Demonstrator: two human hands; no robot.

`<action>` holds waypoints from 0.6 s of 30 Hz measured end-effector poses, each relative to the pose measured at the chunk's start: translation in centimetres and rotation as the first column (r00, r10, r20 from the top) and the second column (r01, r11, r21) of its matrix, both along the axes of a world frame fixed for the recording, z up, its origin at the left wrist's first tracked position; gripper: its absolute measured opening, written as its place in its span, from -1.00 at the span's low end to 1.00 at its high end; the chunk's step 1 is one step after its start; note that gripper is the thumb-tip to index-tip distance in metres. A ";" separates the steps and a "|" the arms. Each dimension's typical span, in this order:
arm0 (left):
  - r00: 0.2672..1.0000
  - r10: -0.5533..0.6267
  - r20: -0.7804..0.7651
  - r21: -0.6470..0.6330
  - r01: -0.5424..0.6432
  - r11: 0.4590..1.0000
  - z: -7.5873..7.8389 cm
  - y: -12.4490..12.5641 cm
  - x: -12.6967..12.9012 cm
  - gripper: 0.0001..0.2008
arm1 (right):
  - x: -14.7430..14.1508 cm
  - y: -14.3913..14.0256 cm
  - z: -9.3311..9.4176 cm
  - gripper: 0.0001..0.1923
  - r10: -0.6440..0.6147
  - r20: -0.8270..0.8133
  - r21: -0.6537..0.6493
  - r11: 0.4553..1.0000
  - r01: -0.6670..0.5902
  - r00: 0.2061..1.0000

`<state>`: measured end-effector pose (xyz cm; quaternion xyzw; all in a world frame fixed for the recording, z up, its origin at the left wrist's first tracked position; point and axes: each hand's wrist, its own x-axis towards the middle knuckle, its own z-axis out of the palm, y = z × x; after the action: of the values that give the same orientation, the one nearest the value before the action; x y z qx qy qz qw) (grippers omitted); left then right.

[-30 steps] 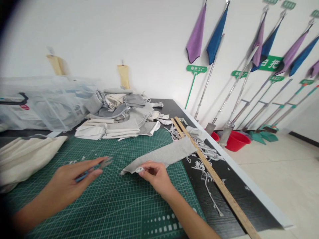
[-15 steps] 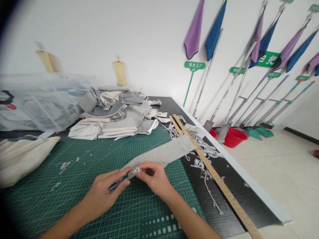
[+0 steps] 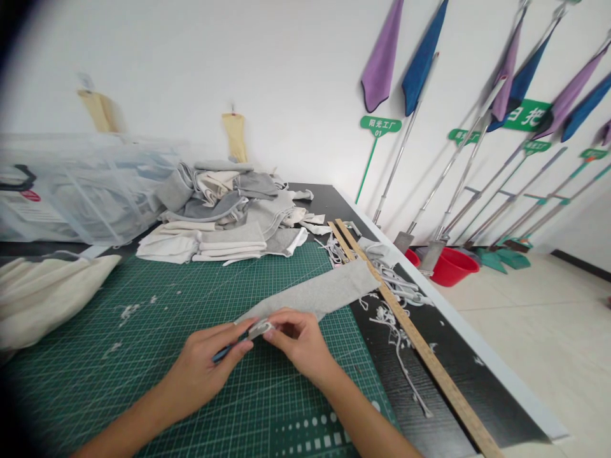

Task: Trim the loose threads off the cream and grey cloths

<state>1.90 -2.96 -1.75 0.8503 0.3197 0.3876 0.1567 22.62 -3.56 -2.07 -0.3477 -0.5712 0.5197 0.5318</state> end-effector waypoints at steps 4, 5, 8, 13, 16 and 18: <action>1.000 -0.005 0.030 -0.004 0.005 1.000 0.1 -0.1 0.1 -0.72 | -0.1 0.0 0.1 -0.92 0.006 -0.008 -0.009 1.000 -0.006 1.000; 0.999 -0.007 0.033 -0.014 0.007 1.000 0.2 -0.1 0.1 -0.72 | -0.1 0.0 0.1 -0.91 0.003 -0.008 -0.012 1.000 -0.003 1.000; 0.999 -0.010 0.039 -0.046 0.011 0.999 0.4 -0.2 0.2 -0.73 | -0.1 -0.1 0.1 -0.91 -0.005 -0.001 -0.013 1.000 0.005 1.000; 0.998 -0.012 0.056 -0.083 0.017 0.996 0.5 -0.1 0.3 -0.72 | -0.1 0.0 0.3 -0.90 -0.010 0.021 -0.021 1.000 0.011 1.000; 0.996 0.015 0.086 -0.089 -0.007 0.996 0.3 -0.1 0.3 -0.74 | -0.1 0.0 0.4 -0.89 -0.014 0.018 -0.027 1.000 0.014 1.000; 0.993 0.033 0.117 -0.099 -0.022 0.995 0.2 -0.1 0.4 -0.75 | -0.1 0.0 0.4 -0.87 -0.021 0.017 -0.047 0.999 0.022 1.000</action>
<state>2.32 -3.11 -1.55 0.8127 0.3400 0.4233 0.2115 22.52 -3.56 -1.72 -0.3705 -0.5594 0.5244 0.5242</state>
